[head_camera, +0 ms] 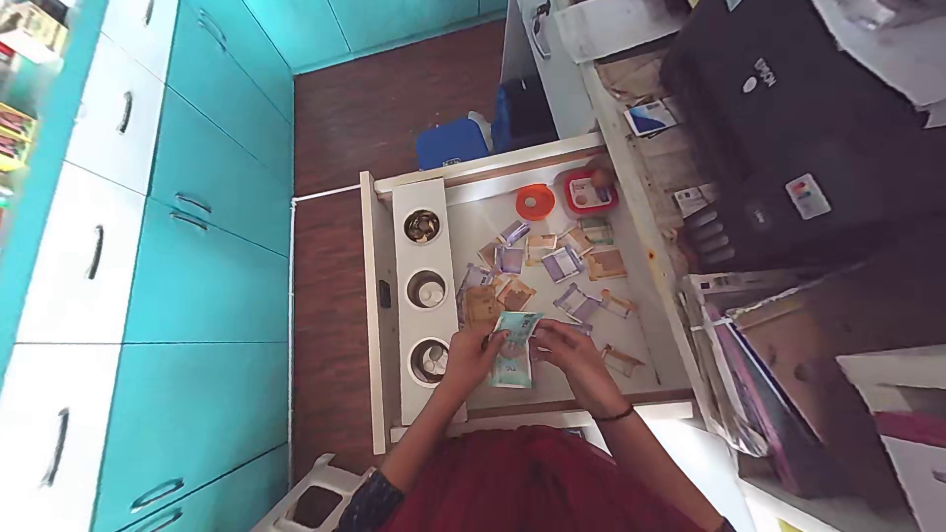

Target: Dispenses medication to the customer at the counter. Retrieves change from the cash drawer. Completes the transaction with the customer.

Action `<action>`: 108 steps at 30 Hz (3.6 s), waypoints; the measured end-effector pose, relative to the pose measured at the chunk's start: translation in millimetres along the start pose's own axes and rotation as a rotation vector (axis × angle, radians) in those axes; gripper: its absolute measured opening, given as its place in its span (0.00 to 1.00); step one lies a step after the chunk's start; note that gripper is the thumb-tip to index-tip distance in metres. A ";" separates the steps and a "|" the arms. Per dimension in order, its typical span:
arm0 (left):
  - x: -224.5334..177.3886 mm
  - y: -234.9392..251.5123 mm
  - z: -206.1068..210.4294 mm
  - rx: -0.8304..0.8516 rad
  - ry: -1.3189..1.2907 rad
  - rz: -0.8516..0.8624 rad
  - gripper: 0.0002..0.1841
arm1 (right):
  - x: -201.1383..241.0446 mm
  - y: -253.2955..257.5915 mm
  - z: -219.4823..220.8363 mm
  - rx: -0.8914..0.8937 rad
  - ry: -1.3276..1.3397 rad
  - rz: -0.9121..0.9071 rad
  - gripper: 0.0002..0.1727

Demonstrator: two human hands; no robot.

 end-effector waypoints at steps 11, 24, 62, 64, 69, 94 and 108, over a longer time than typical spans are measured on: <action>3.0 -23.3 -1.1 -0.034 -0.208 -0.070 0.12 | -1.0 -1.9 23.6 0.001 -0.152 0.009 0.20; -3.9 -47.0 -16.2 -0.235 -1.025 -0.298 0.24 | -20.4 -15.4 3.1 -0.171 -0.187 -0.026 0.11; 11.5 -51.7 -48.3 -0.472 -1.237 -0.287 0.10 | -27.8 -19.9 23.2 0.209 -0.821 -0.015 0.22; 23.0 -60.3 -64.6 -0.500 -1.206 -0.248 0.11 | -20.8 -22.8 1.1 0.170 -0.908 0.175 0.22; 39.7 -69.0 -81.2 -0.578 -1.203 -0.252 0.14 | -22.2 -14.1 -53.8 -0.015 -1.046 0.380 0.21; 9.3 -53.6 -40.9 -0.256 -0.876 -0.452 0.14 | 15.6 40.4 0.3 0.308 -0.253 -0.032 0.13; 15.0 -74.5 -35.8 -0.312 -0.647 -0.451 0.14 | -21.6 116.1 18.5 0.045 -0.921 0.360 0.22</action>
Point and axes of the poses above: each hand's wrist, its own y-axis towards the middle knuckle, its own z-axis out of the palm, x = y × z, the point moved 1 cm from there along y, towards the middle knuckle, and after that the axes turned 15 degrees about x, right-handed, at the moved point
